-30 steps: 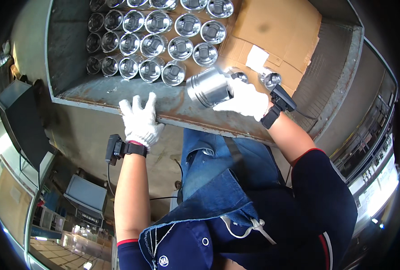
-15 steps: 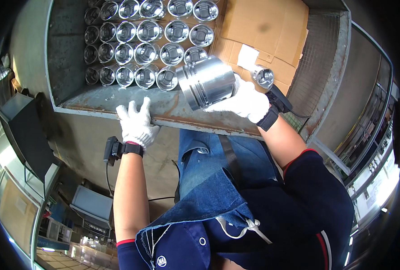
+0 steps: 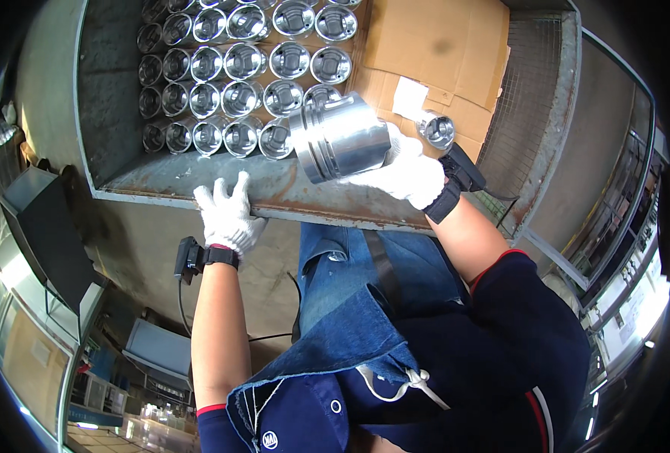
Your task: Transfer metal piston components from a large bin to a cleaning tray and then back into storage.
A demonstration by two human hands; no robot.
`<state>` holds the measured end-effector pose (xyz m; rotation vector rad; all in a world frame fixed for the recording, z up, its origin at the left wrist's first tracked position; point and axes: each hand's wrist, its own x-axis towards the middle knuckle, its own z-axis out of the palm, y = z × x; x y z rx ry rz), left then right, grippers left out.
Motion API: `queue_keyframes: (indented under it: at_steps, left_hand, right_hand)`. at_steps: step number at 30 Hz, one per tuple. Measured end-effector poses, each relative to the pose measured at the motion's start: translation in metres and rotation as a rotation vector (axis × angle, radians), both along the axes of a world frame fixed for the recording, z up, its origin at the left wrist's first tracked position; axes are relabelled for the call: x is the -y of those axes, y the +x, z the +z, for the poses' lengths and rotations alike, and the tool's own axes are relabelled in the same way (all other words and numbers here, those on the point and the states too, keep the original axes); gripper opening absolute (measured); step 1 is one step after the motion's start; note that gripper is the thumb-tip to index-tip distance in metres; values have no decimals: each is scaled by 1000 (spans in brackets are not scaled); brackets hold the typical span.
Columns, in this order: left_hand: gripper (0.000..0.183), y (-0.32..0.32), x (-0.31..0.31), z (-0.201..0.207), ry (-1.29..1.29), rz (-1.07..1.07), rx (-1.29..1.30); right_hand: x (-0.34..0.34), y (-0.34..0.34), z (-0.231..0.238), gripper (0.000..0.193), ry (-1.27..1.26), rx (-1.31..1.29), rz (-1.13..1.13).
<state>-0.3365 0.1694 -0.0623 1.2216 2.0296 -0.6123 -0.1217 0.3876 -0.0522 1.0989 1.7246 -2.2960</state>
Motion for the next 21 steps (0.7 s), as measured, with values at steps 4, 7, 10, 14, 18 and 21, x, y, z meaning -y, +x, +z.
queue_keyframes:
  at_steps: [4,7,10,14,18,21]
  left_hand:
    - [89,1,-4,4,-25,6,-17]
    - [90,1,-5,4,-35,-7,-20]
    - [90,3,-10,9,-53,5,-22]
    - [90,0,-7,5,-90,24,-1]
    - [92,3,-15,12,-116,20,-9]
    - [94,5,-16,13,-103,27,-34]
  right_hand:
    - [-1,2,-1,63,117,-123,-59]
    - [6,7,-30,66,227,-108,-74]
    - [7,6,-44,72,341,-82,-119]
    - [1,-7,-39,78,448,-93,-116]
    - [-8,-18,-30,78,397,-147,-149]
    - [-19,-30,-14,77,221,-240,-212]
